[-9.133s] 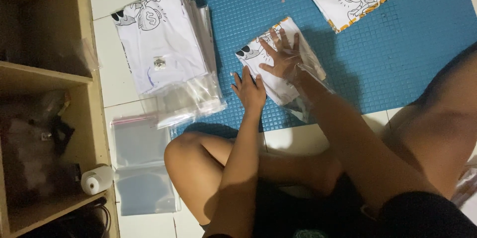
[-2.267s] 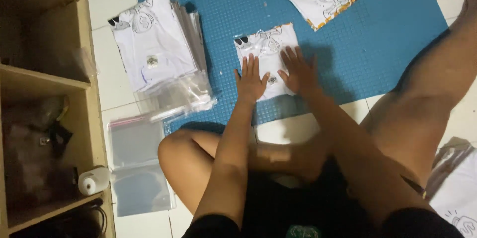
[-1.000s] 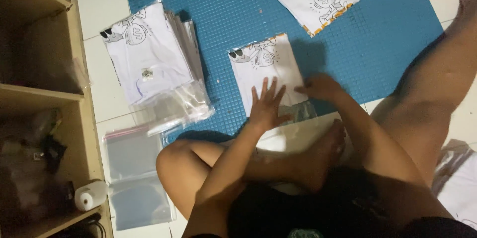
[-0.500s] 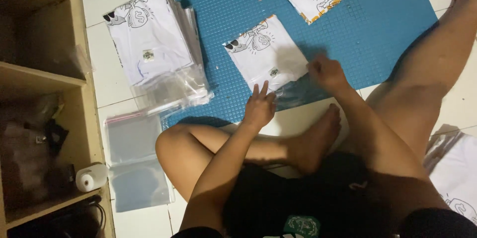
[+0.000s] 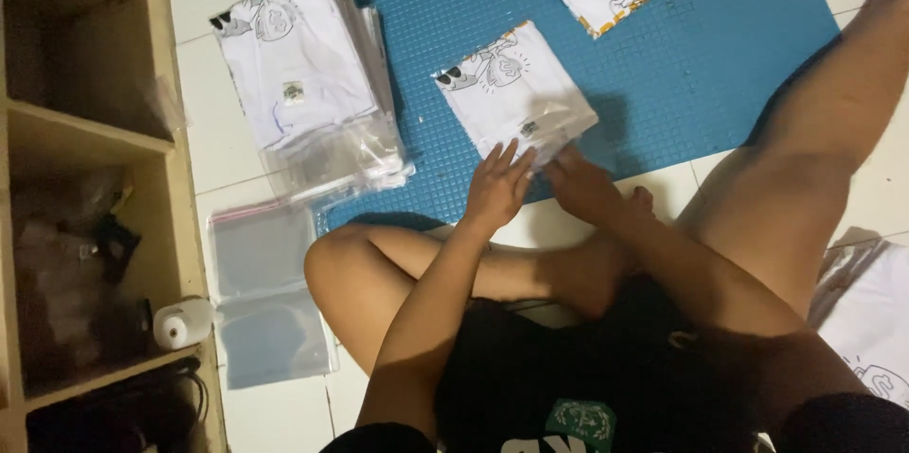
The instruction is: Folding t-shirts and placing them into clear plastic bags.
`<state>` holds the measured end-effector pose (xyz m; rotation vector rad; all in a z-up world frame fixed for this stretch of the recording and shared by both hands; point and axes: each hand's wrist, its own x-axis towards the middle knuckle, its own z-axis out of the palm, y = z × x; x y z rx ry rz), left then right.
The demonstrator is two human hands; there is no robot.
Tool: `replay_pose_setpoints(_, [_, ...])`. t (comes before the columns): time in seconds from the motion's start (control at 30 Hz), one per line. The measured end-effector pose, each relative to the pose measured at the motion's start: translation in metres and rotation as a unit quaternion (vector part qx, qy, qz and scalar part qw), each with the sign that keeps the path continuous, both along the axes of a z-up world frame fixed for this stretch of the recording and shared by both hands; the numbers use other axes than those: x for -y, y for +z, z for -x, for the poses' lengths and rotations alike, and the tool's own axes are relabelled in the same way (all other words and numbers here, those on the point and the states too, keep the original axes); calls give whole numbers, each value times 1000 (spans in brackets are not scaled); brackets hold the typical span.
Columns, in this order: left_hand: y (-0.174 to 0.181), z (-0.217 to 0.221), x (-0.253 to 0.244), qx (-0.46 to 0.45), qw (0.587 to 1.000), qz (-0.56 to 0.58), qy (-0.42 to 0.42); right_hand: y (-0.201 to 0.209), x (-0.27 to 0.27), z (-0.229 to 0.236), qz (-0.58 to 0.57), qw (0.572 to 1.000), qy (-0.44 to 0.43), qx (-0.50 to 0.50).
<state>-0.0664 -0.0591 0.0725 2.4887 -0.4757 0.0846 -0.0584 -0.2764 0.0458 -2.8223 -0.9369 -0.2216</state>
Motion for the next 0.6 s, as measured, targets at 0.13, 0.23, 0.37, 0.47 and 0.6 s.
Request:
replay_pose_setpoints(0.13, [1, -5, -5, -32, 999, 11, -26, -19, -11, -7, -55, 995, 5, -88])
replay_pose_setpoints(0.23, [-4, -11, -7, -101, 994, -8, -40, -45, -9, -17, 105, 993, -30, -53])
replay_pose_setpoints(0.37, [-14, -15, -8, -1, 999, 45, -27, 17, -18, -11, -24, 996, -79, 24])
replay_pose_setpoints(0.47, [-11, -12, -7, 5, 998, 63, -30, 35, -19, -1, -52, 975, -41, 213])
replay_pose_setpoints(0.6, [-2, -11, -7, 3, 998, 59, -33, 20, -9, 3, -15, 990, -63, 122])
